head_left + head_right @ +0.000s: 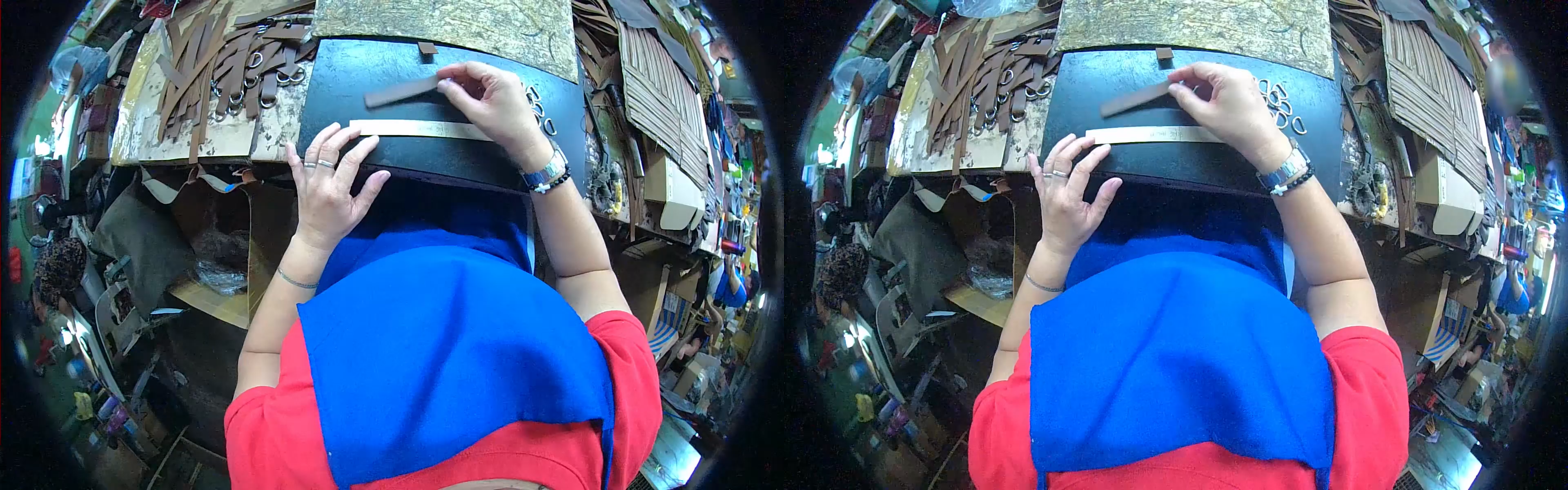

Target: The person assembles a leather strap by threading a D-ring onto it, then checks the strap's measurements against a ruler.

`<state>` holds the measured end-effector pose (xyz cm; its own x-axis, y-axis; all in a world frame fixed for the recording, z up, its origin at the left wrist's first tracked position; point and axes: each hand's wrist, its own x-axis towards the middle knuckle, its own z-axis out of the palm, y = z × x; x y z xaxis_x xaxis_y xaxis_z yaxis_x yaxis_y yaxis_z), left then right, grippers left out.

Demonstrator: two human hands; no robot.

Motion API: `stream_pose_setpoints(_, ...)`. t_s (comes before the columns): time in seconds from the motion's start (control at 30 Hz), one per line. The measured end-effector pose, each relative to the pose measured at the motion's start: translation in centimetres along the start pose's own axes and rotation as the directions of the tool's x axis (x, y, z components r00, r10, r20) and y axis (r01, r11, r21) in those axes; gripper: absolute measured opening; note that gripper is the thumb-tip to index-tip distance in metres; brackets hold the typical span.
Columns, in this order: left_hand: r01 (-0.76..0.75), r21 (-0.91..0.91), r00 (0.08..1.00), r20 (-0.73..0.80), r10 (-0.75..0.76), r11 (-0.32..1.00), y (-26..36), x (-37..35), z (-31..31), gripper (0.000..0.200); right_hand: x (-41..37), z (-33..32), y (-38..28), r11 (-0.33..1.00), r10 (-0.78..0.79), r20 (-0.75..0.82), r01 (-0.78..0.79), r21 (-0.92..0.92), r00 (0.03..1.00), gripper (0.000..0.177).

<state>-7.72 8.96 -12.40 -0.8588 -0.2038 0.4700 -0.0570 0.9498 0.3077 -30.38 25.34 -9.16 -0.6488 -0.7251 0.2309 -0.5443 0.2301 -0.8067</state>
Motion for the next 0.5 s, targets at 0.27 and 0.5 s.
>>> stream_pose_setpoints(0.27,0.021,0.032,0.999,0.025,-0.022,0.999,0.0,0.7,-0.2,0.040,-0.8,-0.7,-2.1,0.942,-0.143,0.146,0.180,-0.284,0.979,0.029)
stream_pose_setpoints(0.5,-0.062,0.016,0.995,0.081,0.061,0.998,1.5,-0.1,-0.4,0.044,-1.0,-0.3,-1.0,0.923,-0.190,0.154,0.230,-0.308,0.970,0.024)
